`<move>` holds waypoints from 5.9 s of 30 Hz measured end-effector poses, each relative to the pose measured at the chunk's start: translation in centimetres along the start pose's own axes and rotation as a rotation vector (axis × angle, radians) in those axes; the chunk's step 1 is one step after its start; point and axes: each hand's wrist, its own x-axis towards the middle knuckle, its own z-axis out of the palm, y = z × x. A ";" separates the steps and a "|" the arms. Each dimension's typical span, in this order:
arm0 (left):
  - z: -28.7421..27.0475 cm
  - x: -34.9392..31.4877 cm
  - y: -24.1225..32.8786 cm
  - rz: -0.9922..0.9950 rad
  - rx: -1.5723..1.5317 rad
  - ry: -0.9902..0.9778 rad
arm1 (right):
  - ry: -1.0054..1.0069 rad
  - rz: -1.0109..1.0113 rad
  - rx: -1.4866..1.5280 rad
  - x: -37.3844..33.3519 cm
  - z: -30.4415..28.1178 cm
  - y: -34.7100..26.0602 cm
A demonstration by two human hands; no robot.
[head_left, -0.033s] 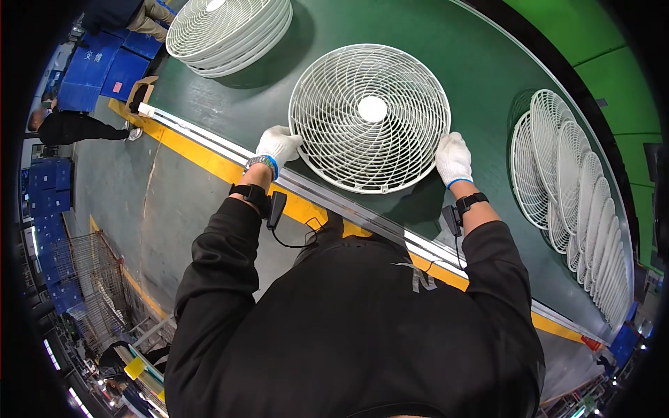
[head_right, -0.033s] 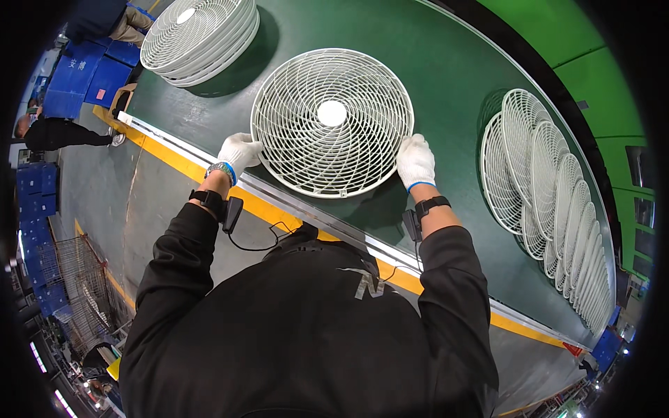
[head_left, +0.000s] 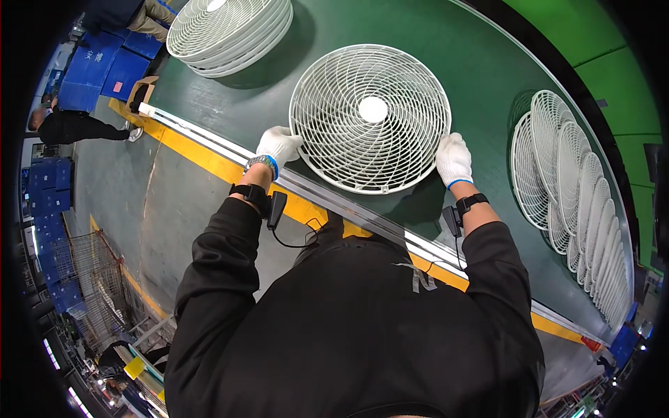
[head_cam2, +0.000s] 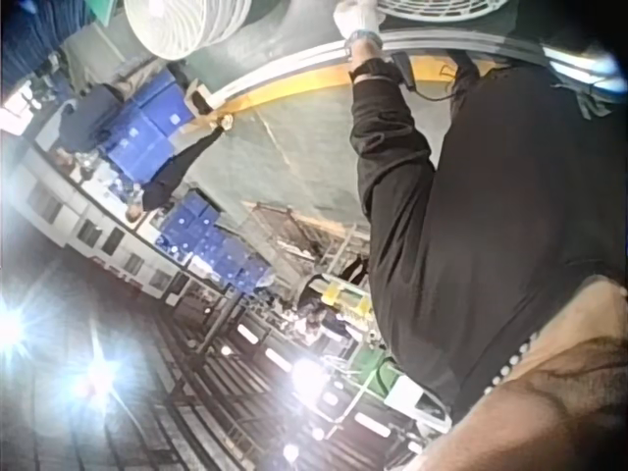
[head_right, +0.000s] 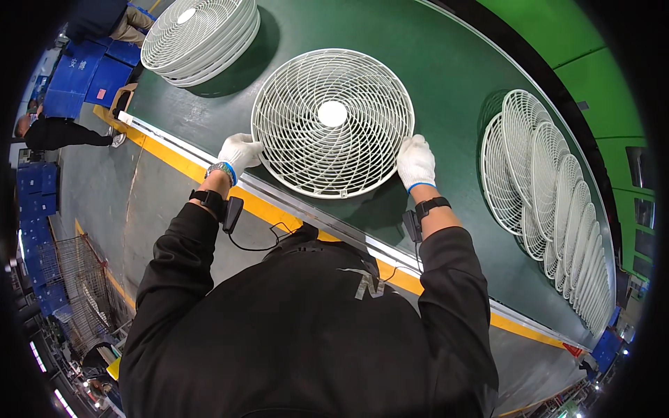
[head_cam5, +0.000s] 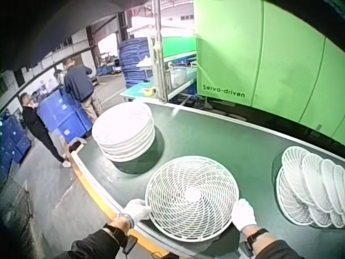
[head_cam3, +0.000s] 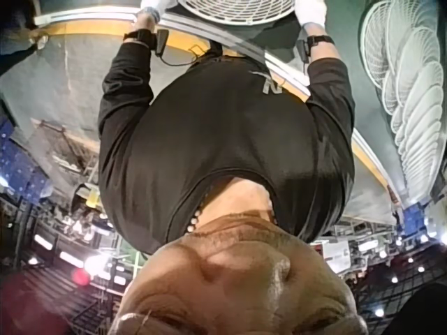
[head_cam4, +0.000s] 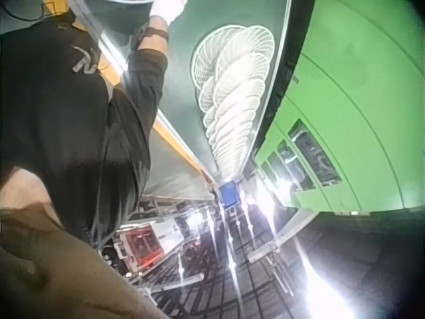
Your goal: Stacking plastic fan covers from a conveyor belt.
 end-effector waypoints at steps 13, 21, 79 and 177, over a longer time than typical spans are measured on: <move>-0.5 -0.2 0.7 0.006 -0.001 -0.078 | 0.004 -0.048 -0.099 0.7 1.0 0.9; -1.4 -1.5 0.6 0.147 0.249 0.147 | 0.153 0.107 0.168 -0.2 1.1 -0.9; -5.1 -12.2 18.8 0.925 -0.239 -0.321 | 0.730 -0.331 1.267 -14.7 -21.9 -4.9; -43.7 25.6 4.4 0.150 -0.093 -0.461 | -0.265 0.805 1.067 -15.9 1.0 -25.2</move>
